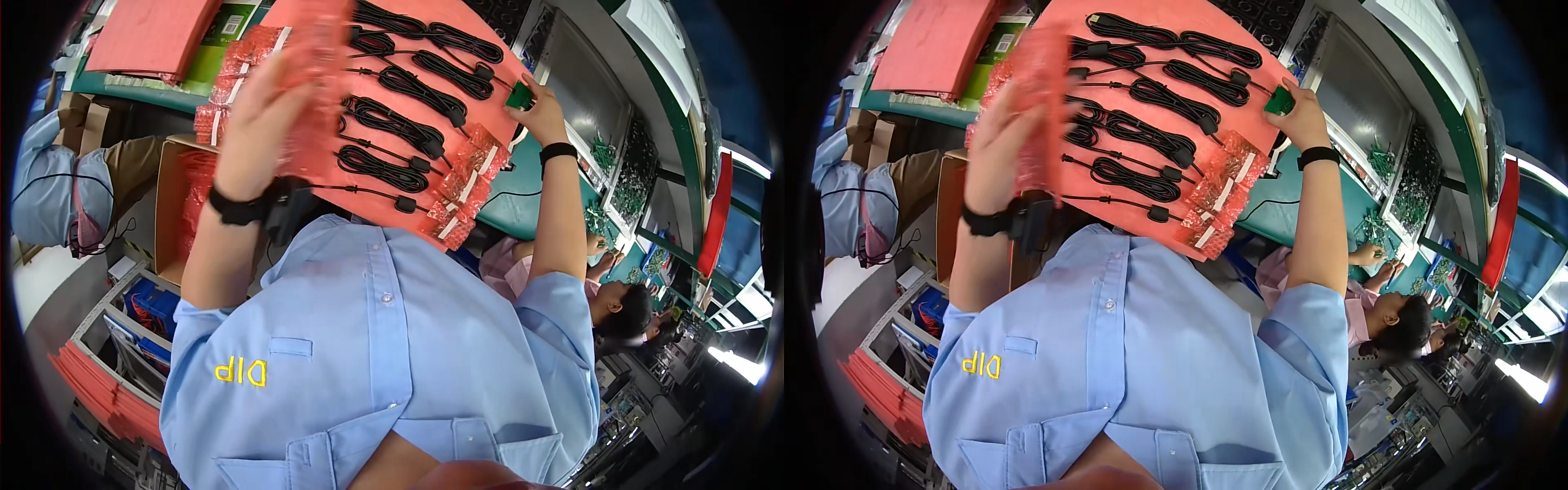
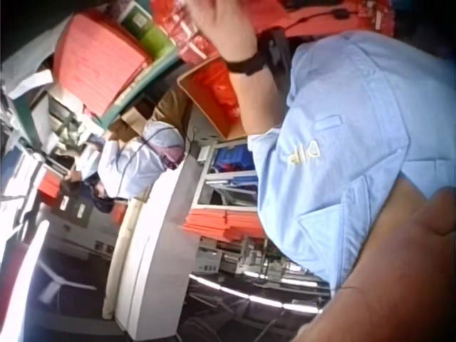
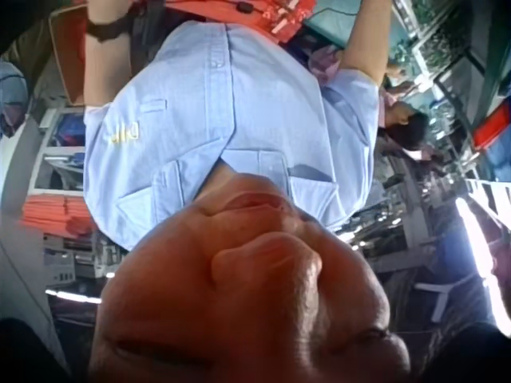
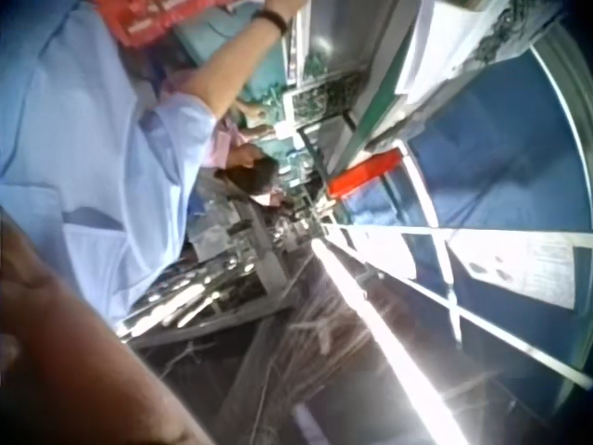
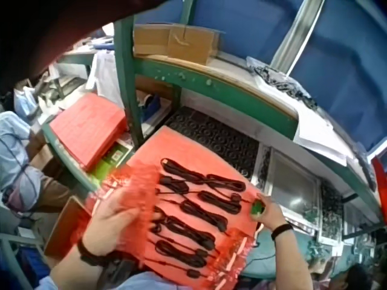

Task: Remove electronic components from bubble wrap bags and organize them onto a red tray on an assembly line.

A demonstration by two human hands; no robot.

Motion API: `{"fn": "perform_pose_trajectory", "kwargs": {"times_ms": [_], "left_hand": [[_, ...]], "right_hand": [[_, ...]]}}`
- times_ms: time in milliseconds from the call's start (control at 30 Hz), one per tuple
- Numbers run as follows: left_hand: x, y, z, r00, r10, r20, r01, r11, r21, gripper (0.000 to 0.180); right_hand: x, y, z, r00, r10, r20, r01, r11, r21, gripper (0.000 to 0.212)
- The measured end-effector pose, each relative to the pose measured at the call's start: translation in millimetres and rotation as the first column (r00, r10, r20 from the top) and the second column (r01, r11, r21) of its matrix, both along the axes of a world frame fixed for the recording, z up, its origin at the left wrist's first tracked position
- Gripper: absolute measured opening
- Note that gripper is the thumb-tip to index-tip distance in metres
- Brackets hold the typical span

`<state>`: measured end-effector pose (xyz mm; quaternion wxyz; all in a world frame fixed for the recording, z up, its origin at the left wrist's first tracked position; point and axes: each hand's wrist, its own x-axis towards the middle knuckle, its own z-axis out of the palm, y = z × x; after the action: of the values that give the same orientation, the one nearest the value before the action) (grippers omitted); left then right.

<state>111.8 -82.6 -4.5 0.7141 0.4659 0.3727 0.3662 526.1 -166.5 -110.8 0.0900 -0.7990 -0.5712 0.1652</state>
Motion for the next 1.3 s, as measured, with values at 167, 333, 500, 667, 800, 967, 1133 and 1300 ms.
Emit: {"fn": "perform_pose_trajectory", "kwargs": {"times_ms": [167, 333, 500, 667, 800, 967, 1133, 1300], "left_hand": [[165, -53, -62, 0.604, -0.507, -0.615, 0.782, 0.528, 0.333, 0.033], [265, -41, -110, 0.682, -0.649, -0.337, 0.570, 0.760, -0.312, 0.029], [248, -21, -125, 0.835, -0.274, 0.478, 0.549, 0.463, -0.695, 0.028], [241, -23, -134, 0.725, -0.297, 0.621, 0.688, 0.349, -0.636, 0.029], [244, -18, -136, 0.769, -0.377, 0.516, 0.638, 0.415, -0.648, 0.028], [247, -17, -125, 0.669, -0.316, 0.673, 0.742, 0.346, -0.574, 0.025], [264, -17, -141, 0.675, -0.419, 0.608, 0.735, 0.309, -0.603, 0.026], [267, -17, -141, 0.714, -0.383, 0.586, 0.695, 0.288, -0.659, 0.024]], "right_hand": [[-12, 0, 65, 0.984, -0.078, -0.163, 0.105, 0.981, 0.165, 0.081], [-53, -12, 115, 0.940, -0.110, -0.322, 0.169, 0.972, 0.161, 0.079], [-40, -36, 79, 0.918, -0.062, -0.391, 0.129, 0.981, 0.147, 0.079], [-27, -44, 64, 0.900, -0.038, -0.435, 0.131, 0.974, 0.185, 0.081], [-22, -43, 61, 0.902, -0.018, -0.432, 0.105, 0.979, 0.177, 0.081], [-22, -44, 57, 0.888, -0.027, -0.459, 0.118, 0.978, 0.170, 0.079], [-19, -49, 44, 0.922, -0.038, -0.384, 0.163, 0.940, 0.300, 0.071], [-16, -81, 74, 0.970, 0.234, -0.067, -0.179, 0.873, 0.453, 0.063]]}}
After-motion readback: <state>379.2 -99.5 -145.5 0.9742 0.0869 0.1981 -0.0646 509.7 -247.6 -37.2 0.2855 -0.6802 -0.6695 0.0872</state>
